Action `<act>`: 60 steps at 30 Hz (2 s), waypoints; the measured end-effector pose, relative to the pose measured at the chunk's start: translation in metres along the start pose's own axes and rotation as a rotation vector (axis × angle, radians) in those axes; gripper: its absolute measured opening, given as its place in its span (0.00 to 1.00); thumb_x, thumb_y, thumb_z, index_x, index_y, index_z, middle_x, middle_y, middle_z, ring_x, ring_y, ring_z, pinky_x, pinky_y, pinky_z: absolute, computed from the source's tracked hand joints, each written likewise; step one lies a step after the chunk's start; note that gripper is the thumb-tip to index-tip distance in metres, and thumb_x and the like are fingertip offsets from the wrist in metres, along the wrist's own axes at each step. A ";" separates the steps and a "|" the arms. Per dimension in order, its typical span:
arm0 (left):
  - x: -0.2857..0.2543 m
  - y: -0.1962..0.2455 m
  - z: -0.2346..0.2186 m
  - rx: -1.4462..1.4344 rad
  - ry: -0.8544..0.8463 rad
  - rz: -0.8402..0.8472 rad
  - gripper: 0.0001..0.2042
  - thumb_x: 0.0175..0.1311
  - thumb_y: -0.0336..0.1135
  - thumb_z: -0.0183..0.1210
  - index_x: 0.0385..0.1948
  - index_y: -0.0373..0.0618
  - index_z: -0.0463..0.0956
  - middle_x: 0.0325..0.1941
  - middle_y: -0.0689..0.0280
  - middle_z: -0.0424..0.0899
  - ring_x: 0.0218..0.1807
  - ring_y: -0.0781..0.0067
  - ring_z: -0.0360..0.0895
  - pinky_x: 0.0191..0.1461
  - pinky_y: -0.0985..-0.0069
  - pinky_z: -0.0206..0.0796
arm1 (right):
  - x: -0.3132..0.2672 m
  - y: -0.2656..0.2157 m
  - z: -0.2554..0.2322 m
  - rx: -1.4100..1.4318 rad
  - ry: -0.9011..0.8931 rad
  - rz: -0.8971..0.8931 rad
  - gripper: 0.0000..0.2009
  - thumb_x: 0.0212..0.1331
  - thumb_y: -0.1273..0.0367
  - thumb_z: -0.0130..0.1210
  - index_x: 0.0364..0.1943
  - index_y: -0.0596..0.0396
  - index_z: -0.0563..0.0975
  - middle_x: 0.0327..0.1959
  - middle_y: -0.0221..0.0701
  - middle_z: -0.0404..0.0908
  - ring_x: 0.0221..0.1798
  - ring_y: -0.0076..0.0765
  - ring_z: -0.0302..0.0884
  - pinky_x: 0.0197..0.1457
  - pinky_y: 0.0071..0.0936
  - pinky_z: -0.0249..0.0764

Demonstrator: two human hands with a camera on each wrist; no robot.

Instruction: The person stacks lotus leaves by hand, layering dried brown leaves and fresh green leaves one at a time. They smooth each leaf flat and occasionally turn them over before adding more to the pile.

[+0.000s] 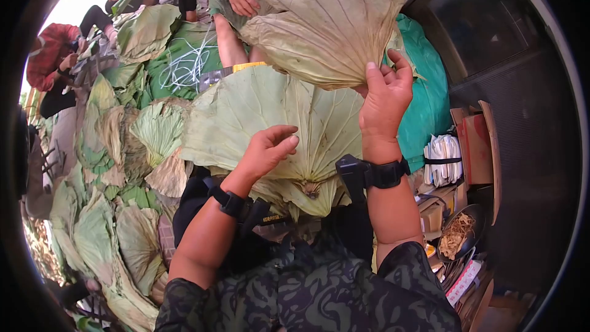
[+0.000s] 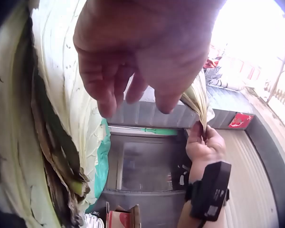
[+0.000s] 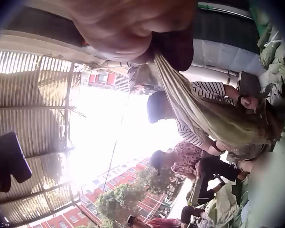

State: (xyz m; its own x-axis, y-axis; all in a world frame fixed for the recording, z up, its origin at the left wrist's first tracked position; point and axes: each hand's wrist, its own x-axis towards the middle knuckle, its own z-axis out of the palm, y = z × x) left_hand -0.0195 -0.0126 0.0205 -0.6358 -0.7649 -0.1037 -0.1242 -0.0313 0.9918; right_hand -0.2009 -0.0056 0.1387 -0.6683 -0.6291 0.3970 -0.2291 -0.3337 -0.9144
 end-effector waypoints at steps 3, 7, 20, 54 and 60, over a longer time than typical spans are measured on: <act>0.004 -0.004 0.003 -0.770 -0.150 -0.157 0.26 0.59 0.47 0.57 0.55 0.44 0.64 0.53 0.62 0.73 0.47 0.65 0.76 0.48 0.68 0.69 | -0.051 0.011 -0.023 0.208 0.067 0.427 0.24 0.56 0.77 0.48 0.58 0.54 0.57 0.40 0.35 0.73 0.37 0.31 0.75 0.30 0.29 0.78; 0.010 0.000 0.001 -1.254 -0.059 -0.153 0.24 0.61 0.41 0.56 0.56 0.46 0.60 0.54 0.60 0.71 0.48 0.65 0.75 0.49 0.67 0.70 | -0.115 0.031 -0.031 0.159 0.117 0.699 0.23 0.55 0.77 0.49 0.57 0.52 0.61 0.40 0.34 0.74 0.35 0.28 0.74 0.30 0.23 0.76; 0.010 -0.022 -0.018 -0.749 0.524 -0.367 0.10 0.63 0.28 0.49 0.45 0.37 0.65 0.42 0.58 0.76 0.38 0.64 0.78 0.36 0.68 0.76 | -0.126 0.058 -0.056 -1.049 -0.498 0.053 0.10 0.47 0.67 0.57 0.33 0.56 0.77 0.26 0.39 0.78 0.25 0.45 0.75 0.29 0.36 0.70; -0.018 -0.036 -0.039 0.788 0.077 0.370 0.11 0.48 0.32 0.59 0.36 0.45 0.77 0.38 0.61 0.78 0.45 0.56 0.72 0.50 0.64 0.63 | -0.130 0.085 -0.013 -1.051 -0.939 -0.101 0.21 0.52 0.59 0.52 0.53 0.38 0.71 0.59 0.41 0.63 0.62 0.62 0.55 0.59 0.57 0.52; -0.032 -0.031 -0.053 0.842 0.057 0.393 0.11 0.47 0.31 0.60 0.35 0.45 0.78 0.38 0.60 0.77 0.43 0.56 0.72 0.46 0.65 0.65 | -0.128 0.092 -0.014 -0.978 -0.890 -0.051 0.19 0.52 0.55 0.52 0.49 0.39 0.74 0.57 0.39 0.65 0.61 0.60 0.56 0.58 0.55 0.54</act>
State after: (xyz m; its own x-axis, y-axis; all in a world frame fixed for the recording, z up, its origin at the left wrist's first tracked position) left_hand 0.0448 -0.0210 -0.0031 -0.7138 -0.6528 0.2535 -0.4338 0.6964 0.5717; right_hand -0.1461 0.0542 0.0022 -0.0395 -0.9992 0.0052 -0.9034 0.0335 -0.4275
